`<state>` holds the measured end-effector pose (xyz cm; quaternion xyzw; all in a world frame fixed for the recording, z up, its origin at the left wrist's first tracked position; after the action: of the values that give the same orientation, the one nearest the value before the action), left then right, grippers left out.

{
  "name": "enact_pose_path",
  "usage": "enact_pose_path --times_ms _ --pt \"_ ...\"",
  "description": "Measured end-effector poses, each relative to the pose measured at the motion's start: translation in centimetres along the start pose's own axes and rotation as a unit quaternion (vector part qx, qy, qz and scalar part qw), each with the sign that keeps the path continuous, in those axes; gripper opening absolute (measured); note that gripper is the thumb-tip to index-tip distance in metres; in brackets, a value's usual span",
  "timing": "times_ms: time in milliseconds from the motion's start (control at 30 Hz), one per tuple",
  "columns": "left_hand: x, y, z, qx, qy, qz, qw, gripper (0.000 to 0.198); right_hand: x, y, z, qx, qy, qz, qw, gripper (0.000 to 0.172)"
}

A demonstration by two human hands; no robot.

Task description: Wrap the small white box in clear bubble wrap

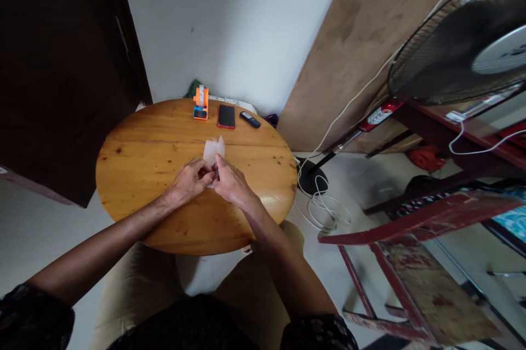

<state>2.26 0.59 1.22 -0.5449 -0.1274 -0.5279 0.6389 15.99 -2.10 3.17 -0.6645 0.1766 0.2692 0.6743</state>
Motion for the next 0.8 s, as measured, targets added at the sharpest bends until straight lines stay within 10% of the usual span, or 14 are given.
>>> enact_pose_path --times_ms 267,400,800 --pt "-0.3 0.4 1.0 -0.034 -0.052 0.026 0.998 0.016 3.1 -1.2 -0.6 -0.008 -0.035 0.216 0.976 0.064" --pt "-0.4 0.3 0.9 -0.039 -0.041 0.028 0.998 0.013 3.5 -3.4 1.2 0.079 -0.077 0.056 0.992 0.041" --pt "-0.9 0.8 0.6 -0.016 0.006 -0.017 1.000 0.012 1.1 -3.1 6.8 -0.028 -0.220 -0.204 0.953 0.030"
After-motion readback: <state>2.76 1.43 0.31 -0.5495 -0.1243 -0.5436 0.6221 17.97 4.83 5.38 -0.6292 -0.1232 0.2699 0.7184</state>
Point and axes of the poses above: each hand's wrist, its own z-axis towards the middle knuckle, its own y-axis out of the palm, x = y × z, the point moved 3 cm from there along z, towards the middle knuckle, and after that the axes turned 2 degrees about -x, right-handed, at the moved point
